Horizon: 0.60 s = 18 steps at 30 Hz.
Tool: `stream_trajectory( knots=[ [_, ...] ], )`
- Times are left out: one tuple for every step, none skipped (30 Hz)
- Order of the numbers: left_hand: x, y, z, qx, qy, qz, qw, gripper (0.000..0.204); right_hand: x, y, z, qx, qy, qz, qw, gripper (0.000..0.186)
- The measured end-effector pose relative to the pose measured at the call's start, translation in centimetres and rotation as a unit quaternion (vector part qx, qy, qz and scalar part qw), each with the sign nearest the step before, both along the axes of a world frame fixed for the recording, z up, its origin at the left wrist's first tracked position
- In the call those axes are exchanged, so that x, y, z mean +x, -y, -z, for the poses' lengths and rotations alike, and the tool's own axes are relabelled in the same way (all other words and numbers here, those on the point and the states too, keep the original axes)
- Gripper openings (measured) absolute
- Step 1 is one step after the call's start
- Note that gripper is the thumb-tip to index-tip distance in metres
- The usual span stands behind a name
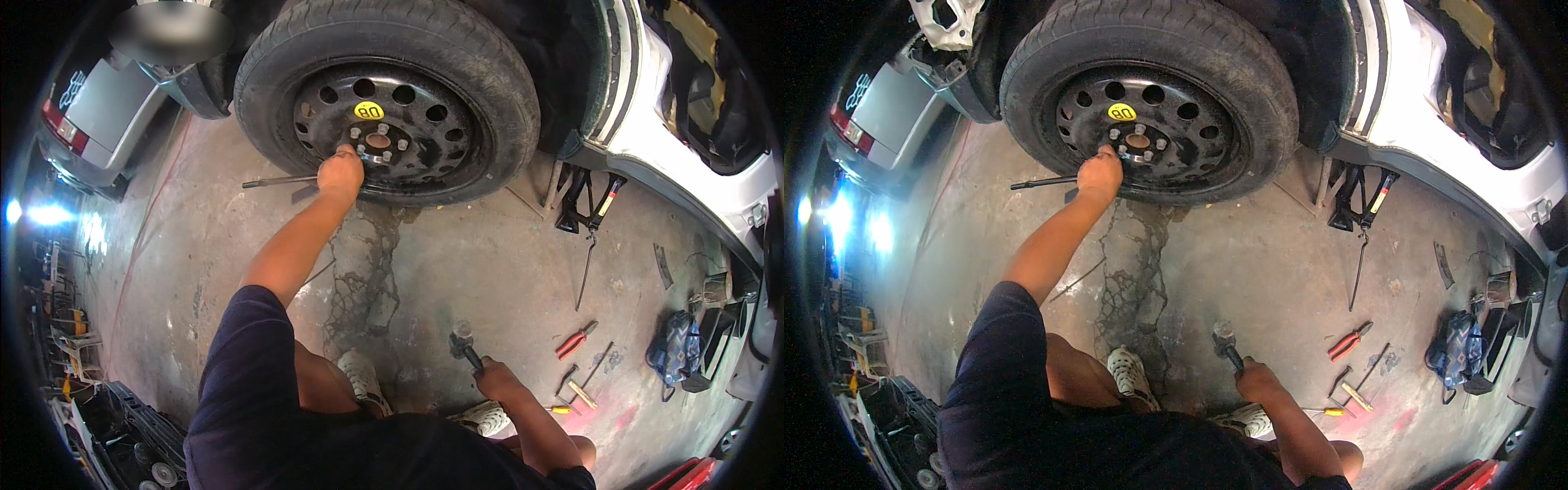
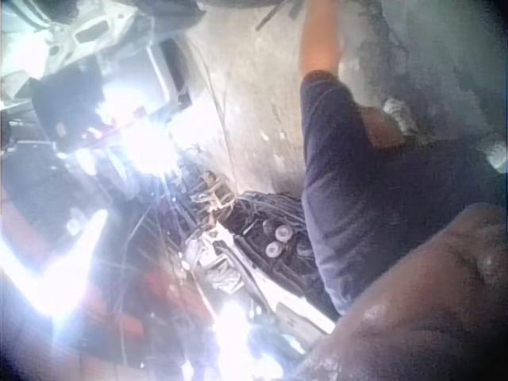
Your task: The person uses a hydraulic jack to lift a white car and then removes the front tire. They use a lug wrench and a hammer to loosen and remove the lug nuts before taking the wheel off the hub.
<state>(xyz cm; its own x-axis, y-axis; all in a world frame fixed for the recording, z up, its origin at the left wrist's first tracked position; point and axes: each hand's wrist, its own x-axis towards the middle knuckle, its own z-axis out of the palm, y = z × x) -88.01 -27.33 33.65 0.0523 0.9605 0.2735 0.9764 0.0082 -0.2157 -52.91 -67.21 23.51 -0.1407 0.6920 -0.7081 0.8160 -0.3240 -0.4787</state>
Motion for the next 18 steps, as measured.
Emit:
stream_trajectory(
  knots=[
    [0.1,-0.2,-0.2,-0.013,0.002,-0.009,1.0,0.022,0.1,-0.2,0.2,0.004,-0.003,-0.001,1.0,0.033],
    [0.2,-0.3,-0.4,-0.026,0.005,-0.018,0.999,0.021,0.1,-0.4,0.2,0.008,-0.007,-0.002,1.0,0.033],
    [0.1,-0.4,-0.3,-0.028,0.001,-0.018,0.999,0.021,0.1,-0.7,0.2,0.012,-0.01,-0.004,1.0,0.034],
    [-0.1,-0.4,-0.3,-0.029,-0.002,-0.017,0.999,0.021,0.3,-1.0,0.2,0.005,-0.006,0.001,1.0,0.034],
    [-0.3,-0.5,-0.2,-0.029,-0.006,-0.017,0.999,0.02,0.3,-1.5,-0.1,-0.001,-0.002,0.006,1.0,0.034],
    [-0.3,-0.7,-0.2,-0.034,0.0,-0.014,0.999,0.021,0.4,-1.9,-0.3,-0.007,0.001,0.01,1.0,0.034],
    [-0.4,-1.0,-0.1,-0.038,0.006,-0.012,0.999,0.021,0.6,-2.1,-0.3,-0.009,0.002,0.009,1.0,0.035],
    [-0.1,-1.2,-0.1,-0.043,0.013,-0.008,0.999,0.021,0.8,-2.3,-0.1,-0.012,0.004,0.009,1.0,0.035],
    [0.2,-1.4,-0.1,-0.043,0.026,-0.01,0.999,0.021,1.1,-2.5,0.0,-0.014,0.006,0.01,1.0,0.035],
    [0.4,-1.5,-0.1,-0.043,0.039,-0.013,0.998,0.021,1.3,-2.7,0.1,-0.015,0.003,0.012,1.0,0.035],
    [0.6,-1.4,0.0,-0.043,0.051,-0.016,0.998,0.021,1.4,-2.8,0.4,-0.016,0.0,0.013,1.0,0.035],
    [0.7,-1.3,0.7,-0.039,0.03,-0.01,0.999,0.021,1.6,-2.9,0.6,-0.017,-0.003,0.014,1.0,0.035],
    [0.8,-1.1,1.6,-0.035,0.01,-0.005,0.999,0.02,1.8,-3.0,0.7,-0.017,-0.004,0.014,1.0,0.035],
    [0.8,-1.0,2.1,-0.031,-0.011,0.001,0.999,0.02,2.0,-3.1,0.7,-0.017,-0.004,0.013,1.0,0.036],
    [0.9,-1.2,2.5,-0.026,-0.006,0.007,1.0,0.02,2.1,-3.2,0.8,-0.017,-0.004,0.012,1.0,0.036],
    [1.0,-1.4,2.8,-0.022,0.0,0.013,1.0,0.02,2.2,-3.2,0.9,-0.019,-0.005,0.012,1.0,0.036],
    [1.0,-1.7,3.1,-0.017,0.005,0.018,1.0,0.019,2.0,-3.3,1.0,-0.021,-0.005,0.011,1.0,0.036],
    [0.9,-2.0,3.4,-0.006,0.003,0.019,1.0,0.019,1.9,-3.3,1.1,-0.023,-0.005,0.01,1.0,0.036]
  ],
)
